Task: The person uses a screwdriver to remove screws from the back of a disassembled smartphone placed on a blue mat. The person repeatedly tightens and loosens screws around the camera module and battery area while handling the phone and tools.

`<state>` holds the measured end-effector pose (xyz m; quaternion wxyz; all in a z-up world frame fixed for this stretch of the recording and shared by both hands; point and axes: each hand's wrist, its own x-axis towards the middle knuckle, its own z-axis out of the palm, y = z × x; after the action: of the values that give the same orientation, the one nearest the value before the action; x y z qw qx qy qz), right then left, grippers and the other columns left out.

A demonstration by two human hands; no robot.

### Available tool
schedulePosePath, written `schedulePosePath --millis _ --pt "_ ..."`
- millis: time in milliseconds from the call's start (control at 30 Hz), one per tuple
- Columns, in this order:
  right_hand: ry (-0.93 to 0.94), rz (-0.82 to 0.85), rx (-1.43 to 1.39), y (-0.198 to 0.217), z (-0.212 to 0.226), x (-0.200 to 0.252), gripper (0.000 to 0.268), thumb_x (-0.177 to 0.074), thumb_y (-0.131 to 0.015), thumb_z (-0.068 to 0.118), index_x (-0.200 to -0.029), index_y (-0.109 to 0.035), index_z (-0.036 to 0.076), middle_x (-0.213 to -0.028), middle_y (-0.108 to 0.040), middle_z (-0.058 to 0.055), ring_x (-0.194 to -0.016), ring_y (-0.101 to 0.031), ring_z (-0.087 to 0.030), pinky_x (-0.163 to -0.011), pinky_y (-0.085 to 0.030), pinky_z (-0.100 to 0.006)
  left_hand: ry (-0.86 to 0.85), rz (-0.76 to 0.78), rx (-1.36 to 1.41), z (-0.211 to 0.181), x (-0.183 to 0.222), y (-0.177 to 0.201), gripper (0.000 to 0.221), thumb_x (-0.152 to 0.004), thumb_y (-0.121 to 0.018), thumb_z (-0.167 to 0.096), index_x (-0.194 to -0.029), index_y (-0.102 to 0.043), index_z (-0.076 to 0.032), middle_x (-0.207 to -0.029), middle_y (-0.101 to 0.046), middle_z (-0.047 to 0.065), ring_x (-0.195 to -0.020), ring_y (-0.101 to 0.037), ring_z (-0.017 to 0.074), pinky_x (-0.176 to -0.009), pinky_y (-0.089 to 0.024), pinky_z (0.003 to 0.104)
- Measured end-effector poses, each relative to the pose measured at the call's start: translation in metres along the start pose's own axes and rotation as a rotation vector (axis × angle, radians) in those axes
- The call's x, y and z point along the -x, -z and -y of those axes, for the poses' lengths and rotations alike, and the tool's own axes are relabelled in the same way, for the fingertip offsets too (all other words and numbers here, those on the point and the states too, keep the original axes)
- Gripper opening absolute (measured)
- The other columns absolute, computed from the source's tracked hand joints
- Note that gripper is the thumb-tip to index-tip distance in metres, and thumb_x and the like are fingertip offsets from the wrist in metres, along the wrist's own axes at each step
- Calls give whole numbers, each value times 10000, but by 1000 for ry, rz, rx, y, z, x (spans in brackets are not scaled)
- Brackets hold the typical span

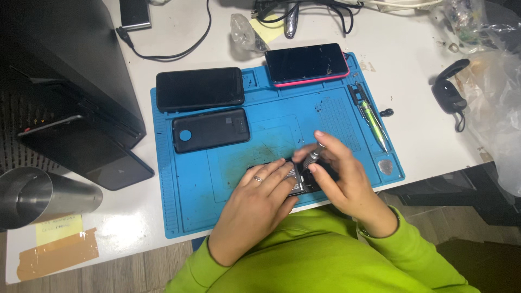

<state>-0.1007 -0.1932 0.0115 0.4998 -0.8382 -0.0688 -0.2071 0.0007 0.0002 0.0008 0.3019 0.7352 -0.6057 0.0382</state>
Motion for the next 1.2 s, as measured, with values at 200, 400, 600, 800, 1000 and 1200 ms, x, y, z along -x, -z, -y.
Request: schedulePosePath --millis 200,400,600,800,1000,1200 --pt "224 -203 474 -9 -38 12 775 -873 -898 147 -1455 -411 -14 -1313 -617 -201 -1029 -699 -268 -954 -608 -384 17 -4 20 0 -1 -1 322 -975 -690 -230 -1224 -659 -28 -1383 -648 155 -1348 -562 341 -1109 -417 496" --pt "189 -3 132 -4 -5 10 561 -1054 -566 -33 -1531 -299 91 -1190 -671 -215 -1109 -713 -320 -1036 -593 -421 18 25 33 0 0 1 283 -990 -671 -227 -1189 -637 -29 -1348 -649 173 -1353 -555 357 -1107 -413 512" --pt "67 -100 202 -6 -9 5 682 -993 -700 80 -1518 -266 53 -1141 -662 -174 -1061 -704 -264 -1004 -549 -384 27 3 41 -2 -3 2 285 -979 -682 -221 -1191 -662 -32 -1379 -648 150 -1349 -555 345 -1098 -419 498" --pt "213 -225 394 -13 -39 21 692 -902 -860 83 -1431 -423 -2 -1343 -600 -109 -1091 -667 -286 -1055 -553 -415 1 -18 5 0 -2 -1 345 -973 -687 -215 -1249 -657 -11 -1367 -653 160 -1324 -573 345 -1083 -434 493" --pt "110 3 59 3 1 3 483 -1082 -499 53 -1508 -272 66 -1221 -652 -208 -1142 -697 -294 -1052 -585 -396 19 -1 42 -3 -4 3 285 -988 -673 -209 -1215 -660 -37 -1348 -658 155 -1344 -563 346 -1088 -426 507" --pt "8 -233 312 -3 -39 22 841 -815 -896 226 -1469 -399 45 -1346 -598 -164 -841 -709 -161 -866 -598 -291 27 2 5 -4 -4 2 307 -982 -674 -219 -1236 -665 -46 -1372 -656 147 -1316 -580 332 -1092 -431 492"
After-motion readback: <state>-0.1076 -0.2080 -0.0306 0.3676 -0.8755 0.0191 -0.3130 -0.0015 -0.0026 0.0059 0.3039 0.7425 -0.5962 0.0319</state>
